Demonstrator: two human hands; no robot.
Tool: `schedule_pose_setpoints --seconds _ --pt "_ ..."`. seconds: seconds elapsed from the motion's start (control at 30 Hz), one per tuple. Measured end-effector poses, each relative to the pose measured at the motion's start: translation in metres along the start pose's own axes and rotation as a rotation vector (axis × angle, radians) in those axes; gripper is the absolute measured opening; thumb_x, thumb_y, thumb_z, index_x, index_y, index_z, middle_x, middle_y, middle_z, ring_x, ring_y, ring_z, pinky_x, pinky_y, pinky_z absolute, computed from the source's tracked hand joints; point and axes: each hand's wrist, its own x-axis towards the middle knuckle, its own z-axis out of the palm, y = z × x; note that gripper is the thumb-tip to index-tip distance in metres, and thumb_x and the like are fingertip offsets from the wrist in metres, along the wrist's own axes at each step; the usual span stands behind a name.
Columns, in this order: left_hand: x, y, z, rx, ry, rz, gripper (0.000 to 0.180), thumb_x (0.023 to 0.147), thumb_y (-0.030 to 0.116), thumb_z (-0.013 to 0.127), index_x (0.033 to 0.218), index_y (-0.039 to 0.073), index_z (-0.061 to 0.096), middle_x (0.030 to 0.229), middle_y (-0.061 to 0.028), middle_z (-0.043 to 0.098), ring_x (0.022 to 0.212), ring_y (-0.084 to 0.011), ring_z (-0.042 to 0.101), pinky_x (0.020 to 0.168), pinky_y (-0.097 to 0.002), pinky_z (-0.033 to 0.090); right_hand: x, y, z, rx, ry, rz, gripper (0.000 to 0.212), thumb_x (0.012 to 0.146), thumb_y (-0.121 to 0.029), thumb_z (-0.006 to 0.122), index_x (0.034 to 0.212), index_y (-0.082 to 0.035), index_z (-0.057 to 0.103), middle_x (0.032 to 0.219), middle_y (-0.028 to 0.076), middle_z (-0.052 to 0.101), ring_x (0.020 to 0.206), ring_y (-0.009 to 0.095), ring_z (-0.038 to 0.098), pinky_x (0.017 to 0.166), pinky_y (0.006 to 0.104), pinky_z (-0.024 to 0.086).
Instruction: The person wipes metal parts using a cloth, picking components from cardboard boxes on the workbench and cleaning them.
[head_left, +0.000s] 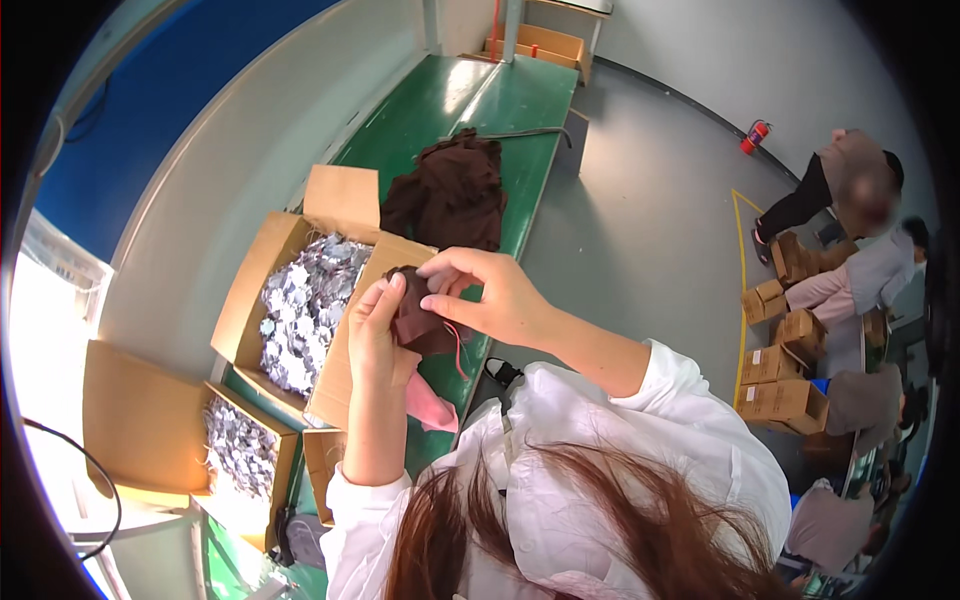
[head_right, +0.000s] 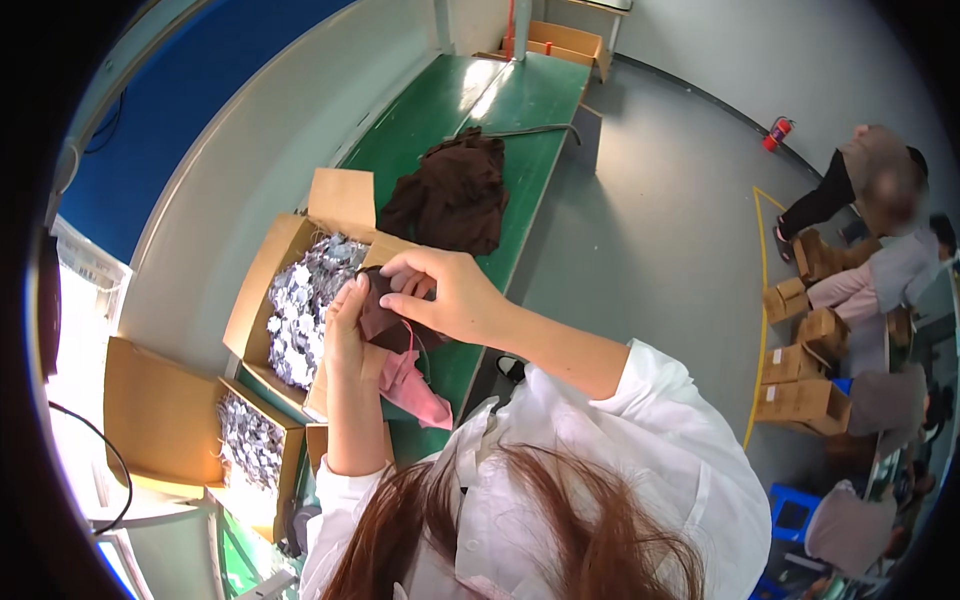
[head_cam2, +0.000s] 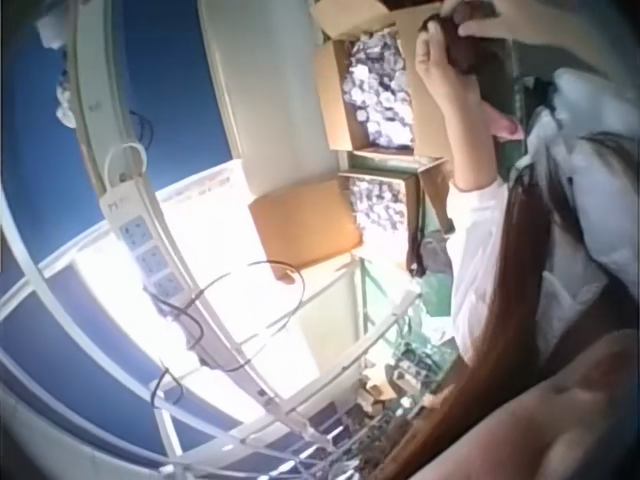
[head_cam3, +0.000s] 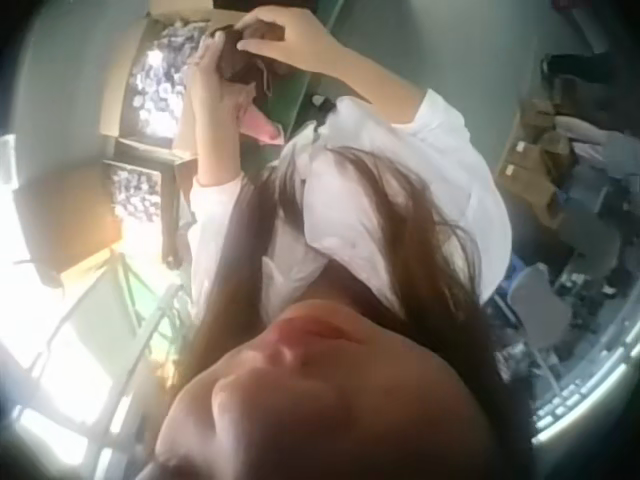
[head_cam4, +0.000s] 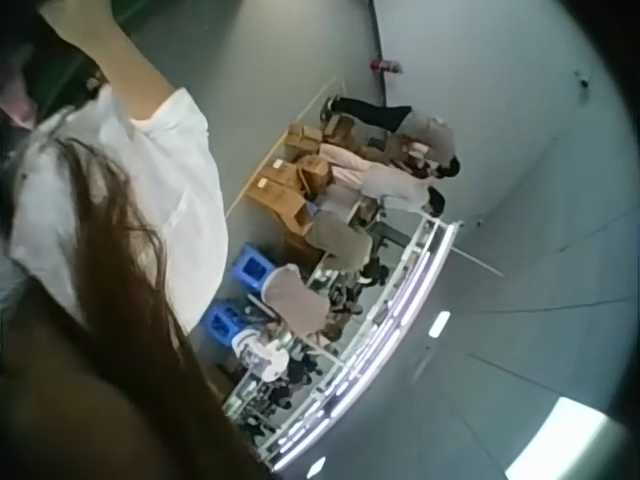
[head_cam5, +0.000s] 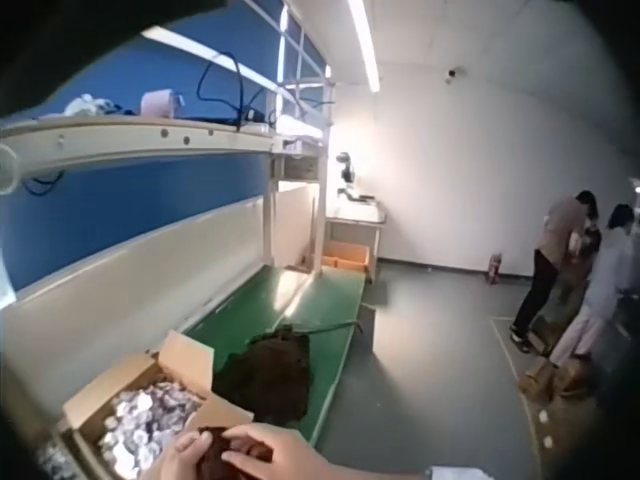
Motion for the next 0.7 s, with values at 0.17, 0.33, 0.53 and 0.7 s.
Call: schedule_pose_setpoints --seconds 0.17,0.33,0.53,0.7 --pt "-0.002 0.001 0.013 0.018 0.105 0.019 0.007 0.083 0.005 0.049 0.084 0.001 0.054 0.079 -0.0073 0.058 0.068 -0.0141 0.059 0.062 -0.0249 0.051 0.01 -0.005 -0.007 -0.138 -0.022 -0.067 0.011 0.075 -0.004 0.06 0.084 0.0 0.056 0.073 0.004 0.057 0.066 0.01 0.054 0.062 0.0233 0.044" --pt "-0.004 0.012 -0.006 0.009 -0.216 -0.18 0.008 0.083 0.006 0.05 0.084 -0.001 0.055 0.077 -0.0055 0.058 0.065 -0.0104 0.058 0.057 -0.0207 0.049 0.027 -0.016 -0.007 -0.197 -0.11 -0.13 0.006 0.076 -0.004 0.057 0.079 0.0 0.054 0.071 0.003 0.054 0.064 0.01 0.05 0.06 0.0236 0.042" --pt "-0.007 0.002 -0.005 -0.081 -0.118 -0.139 0.012 0.084 0.004 0.047 0.093 -0.002 0.052 0.08 -0.0068 0.059 0.066 -0.0112 0.058 0.058 -0.0209 0.049 0.042 -0.008 0.001 -0.156 -0.129 -0.065 0.007 0.076 -0.005 0.058 0.08 -0.001 0.054 0.071 0.002 0.053 0.064 0.007 0.049 0.059 0.0211 0.04" --pt "-0.014 0.002 0.003 -0.242 -0.114 -0.084 0.018 0.084 0.006 0.047 0.1 -0.002 0.049 0.087 -0.0087 0.059 0.078 -0.0161 0.058 0.067 -0.0265 0.05 0.03 -0.006 0.002 -0.102 0.126 -0.055 0.006 0.074 -0.005 0.058 0.076 -0.001 0.054 0.065 0.002 0.053 0.058 0.007 0.047 0.053 0.021 0.04"
